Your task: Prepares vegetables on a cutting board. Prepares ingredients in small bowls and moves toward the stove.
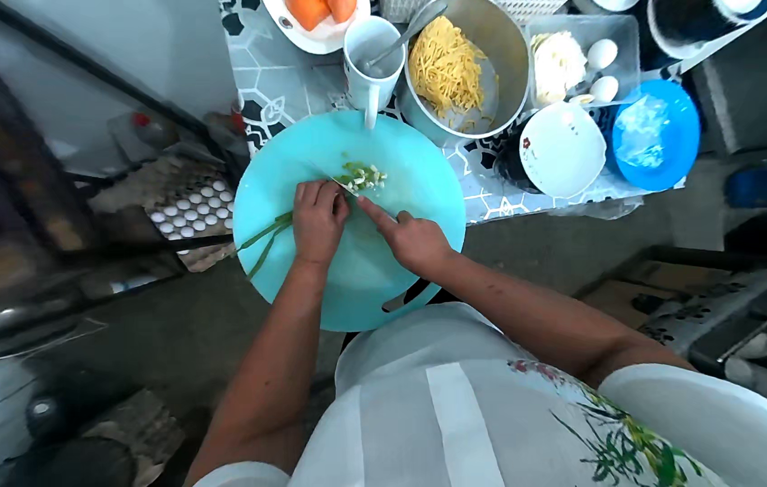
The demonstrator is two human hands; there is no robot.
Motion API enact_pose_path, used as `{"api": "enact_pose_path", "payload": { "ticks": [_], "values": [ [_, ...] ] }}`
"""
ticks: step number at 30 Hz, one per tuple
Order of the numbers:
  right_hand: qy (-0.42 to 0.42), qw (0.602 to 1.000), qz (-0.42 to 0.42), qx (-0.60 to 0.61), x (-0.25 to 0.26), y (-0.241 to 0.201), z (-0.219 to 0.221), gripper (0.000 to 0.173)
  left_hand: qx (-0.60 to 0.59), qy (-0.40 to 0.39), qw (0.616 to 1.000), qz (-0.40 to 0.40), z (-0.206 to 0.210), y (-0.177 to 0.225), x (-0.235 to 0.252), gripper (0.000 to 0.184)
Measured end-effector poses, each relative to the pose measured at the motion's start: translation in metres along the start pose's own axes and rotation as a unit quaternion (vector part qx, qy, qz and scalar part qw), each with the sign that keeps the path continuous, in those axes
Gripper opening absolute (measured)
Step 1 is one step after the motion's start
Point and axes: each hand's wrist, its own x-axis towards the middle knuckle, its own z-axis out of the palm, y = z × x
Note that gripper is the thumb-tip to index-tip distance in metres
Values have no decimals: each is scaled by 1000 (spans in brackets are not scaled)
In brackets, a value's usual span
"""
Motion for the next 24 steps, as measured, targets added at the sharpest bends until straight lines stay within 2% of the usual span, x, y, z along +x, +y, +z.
{"api": "enact_pose_path", "payload": {
  "ticks": [2,4,8,11,18,21,24],
  "values": [
    [-5,1000,-6,10,15,-1,1,62,-2,-6,1000,-4,-2,2,0,13],
    [-12,999,-19,48,27,1,-8,57,0,1,1000,-5,-3,3,-1,14],
    [0,994,-21,107,20,16,-18,56,-14,13,1000,-17,-4,3,-7,16],
    [35,996,-39,79,0,11,-12,54,-21,18,999,-19,-3,4,-7,14],
    [-2,1000,-13,-10,0,3,-1,60,-19,-1,1000,-13,-17,-6,-12,15],
    [-19,1000,-14,-14,11,2,1,65,-17,15,1000,6,-15,-15,-19,13],
    [-32,999,-28,18,26,-2,-13,59,1,18,1000,3,-11,-12,-19,13]
  ]
}}
